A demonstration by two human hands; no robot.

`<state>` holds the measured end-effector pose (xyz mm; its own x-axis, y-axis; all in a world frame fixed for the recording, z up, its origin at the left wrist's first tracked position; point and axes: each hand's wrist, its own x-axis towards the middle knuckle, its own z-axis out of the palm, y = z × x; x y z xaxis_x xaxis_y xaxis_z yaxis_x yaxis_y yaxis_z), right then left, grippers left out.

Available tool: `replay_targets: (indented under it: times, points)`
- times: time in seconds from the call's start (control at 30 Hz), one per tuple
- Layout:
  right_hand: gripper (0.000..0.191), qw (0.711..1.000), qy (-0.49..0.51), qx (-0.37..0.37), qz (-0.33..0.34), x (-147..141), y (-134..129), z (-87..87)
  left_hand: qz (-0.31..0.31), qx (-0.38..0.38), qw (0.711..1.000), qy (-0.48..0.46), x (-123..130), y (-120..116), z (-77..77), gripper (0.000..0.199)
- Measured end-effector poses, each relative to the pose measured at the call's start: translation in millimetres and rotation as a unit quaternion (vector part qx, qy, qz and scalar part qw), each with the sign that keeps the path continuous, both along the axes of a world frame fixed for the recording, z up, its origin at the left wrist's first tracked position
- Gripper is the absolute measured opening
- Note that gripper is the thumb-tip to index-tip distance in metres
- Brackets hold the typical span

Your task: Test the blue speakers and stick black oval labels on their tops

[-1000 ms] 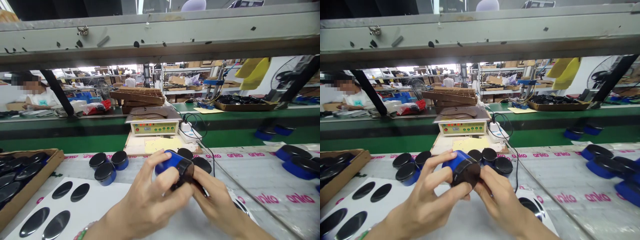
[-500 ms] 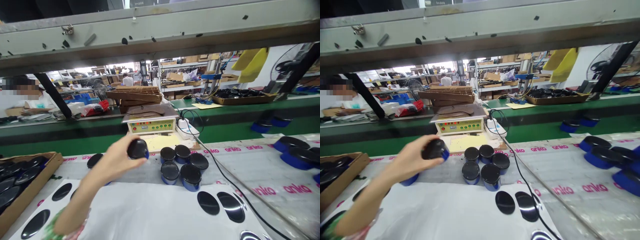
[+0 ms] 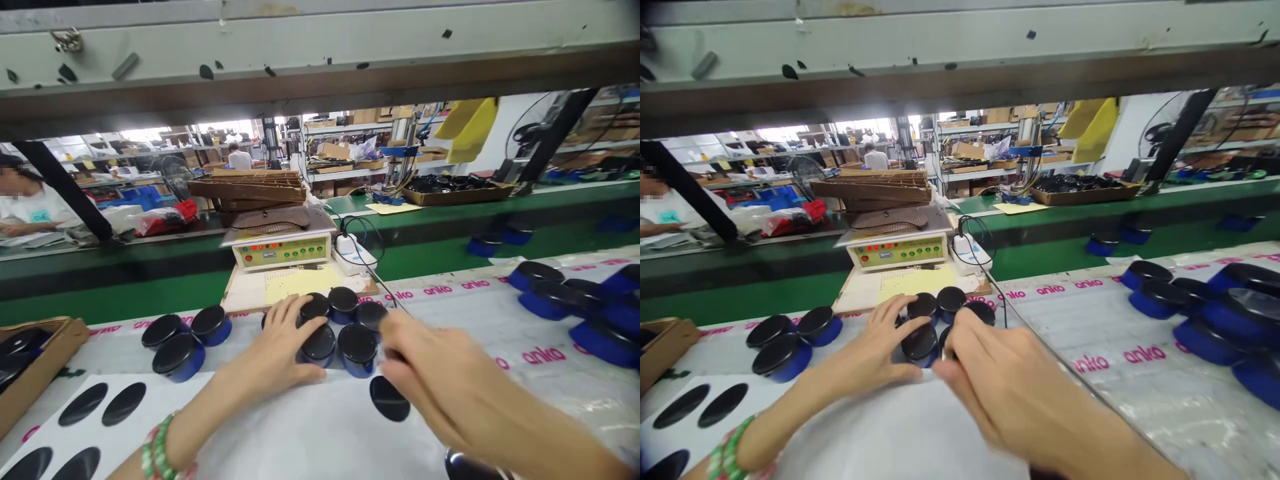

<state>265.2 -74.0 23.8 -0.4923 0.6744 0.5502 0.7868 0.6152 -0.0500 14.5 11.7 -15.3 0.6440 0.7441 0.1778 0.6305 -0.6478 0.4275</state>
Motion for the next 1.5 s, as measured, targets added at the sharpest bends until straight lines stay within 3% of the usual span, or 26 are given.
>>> replay_targets:
  times: [0.13,0.3,0.47,0.6,0.73,0.83,0.93,1.07,1.2,1.27,1.4,1.5]
  points:
    - [0.028,0.987,-0.115,-0.113,-0.012,-15,35,-21.8,-0.036,0.035,0.999,0.020,16,9,-9.9,0.073]
    - [0.016,0.983,-0.075,-0.165,-0.008,-17,39,-52.3,-0.044,0.044,0.997,0.041,15,7,-7.6,0.073]
    - [0.019,0.976,-0.023,-0.218,-0.016,2,40,-42.1,-0.053,0.020,0.996,0.071,18,1,2.2,0.078]
    - [0.010,0.965,0.034,-0.252,-0.063,26,54,-28.6,-0.034,0.030,0.997,0.068,38,23,11.0,0.047]
    - [0.019,0.959,0.038,-0.280,-0.030,35,73,-40.2,-0.037,0.017,0.996,0.078,66,61,5.8,0.040]
    - [0.021,0.956,0.065,-0.282,-0.049,40,78,-53.6,-0.046,0.002,0.997,0.063,80,75,1.4,0.033]
    - [0.027,0.956,0.098,-0.269,-0.071,45,76,-61.1,-0.043,0.013,0.999,0.009,83,70,5.2,0.035]
    - [0.026,0.951,0.146,-0.263,-0.066,48,74,-61.5,-0.023,0.029,0.998,-0.056,81,59,11.6,0.053]
    - [0.027,0.942,0.221,-0.242,-0.072,51,72,-48.1,-0.031,-0.005,0.999,-0.037,79,63,5.0,0.039]
    - [0.036,0.936,0.254,-0.234,-0.069,51,67,-38.3,-0.042,-0.021,0.998,-0.031,78,63,4.9,0.047]
    - [0.044,0.888,0.383,-0.253,-0.007,41,52,-24.3,-0.101,-0.034,0.991,-0.077,77,39,27.5,0.095]
    - [0.033,0.852,0.439,-0.278,0.057,29,44,-20.1,-0.159,-0.036,0.973,-0.163,75,7,51.2,0.087]
